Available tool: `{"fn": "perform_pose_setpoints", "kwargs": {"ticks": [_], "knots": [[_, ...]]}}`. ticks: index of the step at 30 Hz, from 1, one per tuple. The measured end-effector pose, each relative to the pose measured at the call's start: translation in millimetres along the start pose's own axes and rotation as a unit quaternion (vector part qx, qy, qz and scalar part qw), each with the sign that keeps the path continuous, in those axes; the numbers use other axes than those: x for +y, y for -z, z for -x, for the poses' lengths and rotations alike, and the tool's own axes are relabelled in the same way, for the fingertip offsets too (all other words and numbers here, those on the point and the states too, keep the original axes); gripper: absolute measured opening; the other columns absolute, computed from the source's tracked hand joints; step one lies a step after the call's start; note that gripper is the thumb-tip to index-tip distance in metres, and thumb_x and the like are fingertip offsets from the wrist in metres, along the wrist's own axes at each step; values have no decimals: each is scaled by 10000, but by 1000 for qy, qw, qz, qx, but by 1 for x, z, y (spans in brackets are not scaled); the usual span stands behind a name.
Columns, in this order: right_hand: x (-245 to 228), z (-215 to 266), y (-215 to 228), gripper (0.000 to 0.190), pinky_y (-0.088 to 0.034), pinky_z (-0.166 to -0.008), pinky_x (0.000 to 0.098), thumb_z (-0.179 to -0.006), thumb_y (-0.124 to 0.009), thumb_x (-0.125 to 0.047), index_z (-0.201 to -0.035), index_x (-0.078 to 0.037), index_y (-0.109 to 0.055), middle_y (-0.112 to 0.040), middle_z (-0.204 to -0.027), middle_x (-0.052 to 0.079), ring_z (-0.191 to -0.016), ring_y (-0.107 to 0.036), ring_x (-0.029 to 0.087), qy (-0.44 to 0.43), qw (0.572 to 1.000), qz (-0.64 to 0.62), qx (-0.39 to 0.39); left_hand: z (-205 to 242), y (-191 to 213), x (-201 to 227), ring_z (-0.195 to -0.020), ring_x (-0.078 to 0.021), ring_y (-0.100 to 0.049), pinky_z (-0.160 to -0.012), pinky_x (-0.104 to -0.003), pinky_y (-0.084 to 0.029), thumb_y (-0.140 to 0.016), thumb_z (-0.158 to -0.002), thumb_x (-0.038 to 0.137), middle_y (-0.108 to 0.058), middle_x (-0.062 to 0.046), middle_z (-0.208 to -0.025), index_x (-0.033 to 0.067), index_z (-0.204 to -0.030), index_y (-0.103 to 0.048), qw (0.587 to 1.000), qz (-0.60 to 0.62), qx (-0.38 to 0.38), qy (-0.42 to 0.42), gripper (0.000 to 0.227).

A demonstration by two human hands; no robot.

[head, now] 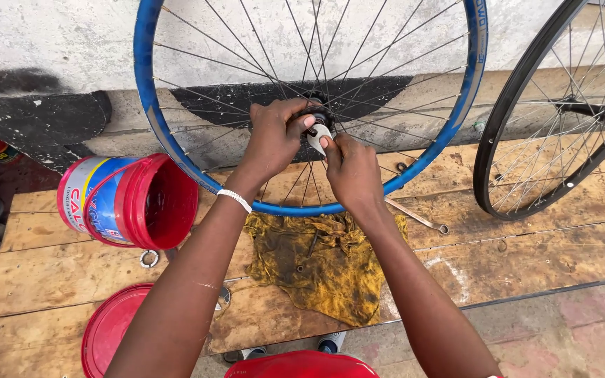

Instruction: Assembling a bicycle wheel hub by applying grease, installing ball bearings, and inserting the axle components.

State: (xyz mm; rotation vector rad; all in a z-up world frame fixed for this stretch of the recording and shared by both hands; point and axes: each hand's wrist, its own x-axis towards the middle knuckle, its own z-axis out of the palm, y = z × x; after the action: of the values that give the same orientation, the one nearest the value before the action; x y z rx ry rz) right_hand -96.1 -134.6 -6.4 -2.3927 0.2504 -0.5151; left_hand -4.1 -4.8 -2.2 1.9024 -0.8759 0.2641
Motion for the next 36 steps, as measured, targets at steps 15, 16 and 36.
{"fn": "perform_pose_setpoints", "kwargs": {"ticks": [15,16,36], "knots": [[11,-10,2,413,-474,-541,397,-1013,-409,-269,-724,-38,-593,-648,-608,132,-572,-634,358,77,993,-65,-55,3,4,11,-686,-218,-558,-825,-393,-272,-600,-932,145,-634,-64,-705,97,-1058,-641,999,35,15,-15,141],[14,-13,3,413,-474,-541,397,-1013,-409,-269,-724,-38,-593,-648,-608,132,-572,-634,358,77,993,-64,-54,1,3,11,-686,-218,-558,-825,-393,-272,-600,-932,145,-634,-64,-705,97,-1058,-641,999,37,15,-16,141],[23,-12,3,340,-480,-466,441,-975,-508,-339,-717,-117,-521,-527,-460,114,-467,-597,358,248,948,171,100,-4,-2,-7,-677,-208,-580,-810,-389,-270,-648,-894,159,-655,-44,-707,126,-1031,-664,1000,25,13,-3,142]]}}
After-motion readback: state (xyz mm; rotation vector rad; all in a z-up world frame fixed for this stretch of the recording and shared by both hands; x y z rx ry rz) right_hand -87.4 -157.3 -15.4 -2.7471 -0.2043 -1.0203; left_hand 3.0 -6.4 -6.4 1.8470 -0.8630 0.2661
